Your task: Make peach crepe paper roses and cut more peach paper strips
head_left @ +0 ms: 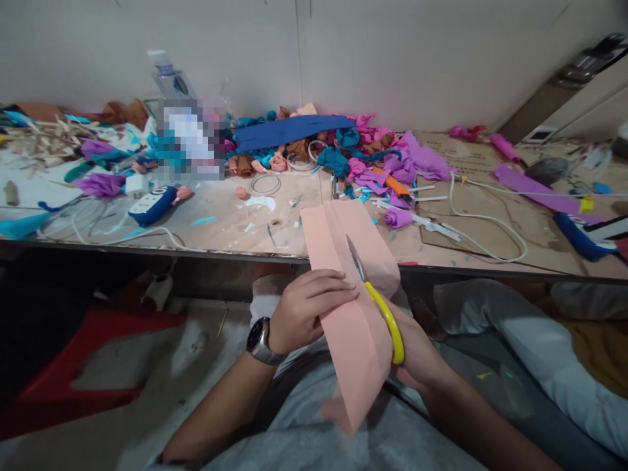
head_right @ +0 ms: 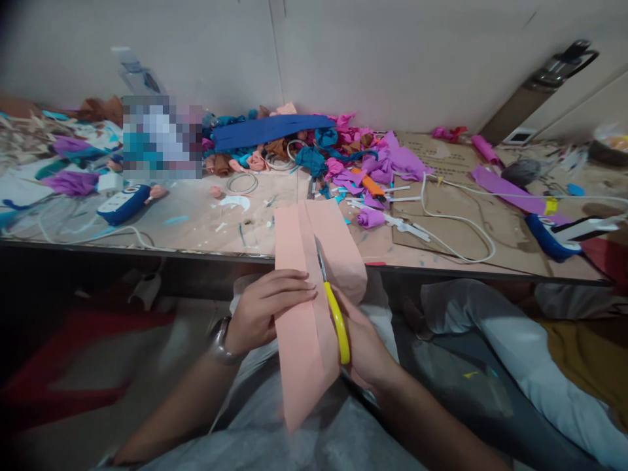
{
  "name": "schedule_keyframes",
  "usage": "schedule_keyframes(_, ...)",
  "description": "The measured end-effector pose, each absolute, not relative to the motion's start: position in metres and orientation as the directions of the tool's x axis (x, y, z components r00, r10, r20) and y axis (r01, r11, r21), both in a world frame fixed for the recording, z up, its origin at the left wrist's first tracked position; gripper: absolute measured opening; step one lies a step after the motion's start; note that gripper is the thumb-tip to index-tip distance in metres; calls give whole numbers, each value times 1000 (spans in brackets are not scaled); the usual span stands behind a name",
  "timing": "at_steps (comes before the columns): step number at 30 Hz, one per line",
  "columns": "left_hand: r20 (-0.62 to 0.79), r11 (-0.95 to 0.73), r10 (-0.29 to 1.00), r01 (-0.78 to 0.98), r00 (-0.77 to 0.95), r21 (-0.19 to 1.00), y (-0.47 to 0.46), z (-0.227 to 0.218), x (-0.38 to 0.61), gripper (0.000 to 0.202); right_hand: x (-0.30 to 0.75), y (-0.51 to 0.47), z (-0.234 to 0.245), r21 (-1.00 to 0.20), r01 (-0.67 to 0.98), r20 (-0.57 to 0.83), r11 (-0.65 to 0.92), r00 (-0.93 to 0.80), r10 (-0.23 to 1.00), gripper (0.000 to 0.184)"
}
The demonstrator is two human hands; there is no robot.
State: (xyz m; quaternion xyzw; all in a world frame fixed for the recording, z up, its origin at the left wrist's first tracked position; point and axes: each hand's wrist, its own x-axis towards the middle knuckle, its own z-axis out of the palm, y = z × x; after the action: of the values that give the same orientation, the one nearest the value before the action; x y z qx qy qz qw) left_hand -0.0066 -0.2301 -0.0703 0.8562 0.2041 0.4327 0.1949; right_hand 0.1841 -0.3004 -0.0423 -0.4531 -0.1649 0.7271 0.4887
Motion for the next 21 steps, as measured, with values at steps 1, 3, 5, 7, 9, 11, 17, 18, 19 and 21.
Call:
schedule_keyframes(1, 663, -842, 517, 181, 542, 508, -230, -70, -7, 31, 184, -300, -42, -681, -562, -498, -470, -115, 859, 40)
schedule_keyframes(3, 663, -842, 518, 185, 541, 507, -230, -69, -6, 31, 184, -300, -44, -675, -565, -503, -475, -119, 856, 43)
schedule_keyframes(5, 663, -841, 519, 186, 539, 507, -230, -68, -6, 31, 184, -300, -46, -664, -567, -521, -487, -116, 845, 46)
schedule_keyframes(7, 665, -842, 519, 184, 538, 508, -230, -68, -7, 30, 184, -300, -46, -655, -562, -548, -505, -107, 830, 49)
schedule_keyframes(9, 663, -840, 519, 181, 540, 511, -230, -68, -8, 30, 184, -300, -45, -659, -553, -555, -510, -101, 826, 52)
schedule_keyframes(11, 654, -835, 525, 180, 545, 521, -230, -69, -8, 31, 182, -299, -42, -671, -544, -544, -503, -99, 833, 53)
schedule_keyframes(17, 646, -822, 558, 238, 521, 518, -223, -71, -9, 35, 182, -299, -42, -676, -525, -550, -517, -108, 828, 59)
schedule_keyframes(18, 640, -818, 568, 267, 517, 510, -221, -71, -9, 35, 182, -299, -44, -676, -523, -550, -519, -112, 828, 60)
schedule_keyframes(19, 635, -815, 576, 299, 514, 497, -218, -72, -9, 36, 182, -299, -45, -677, -521, -549, -520, -113, 828, 60)
schedule_keyframes(21, 630, -815, 580, 353, 518, 460, -212, -72, -9, 34, 183, -300, -48, -680, -512, -551, -525, -116, 826, 59)
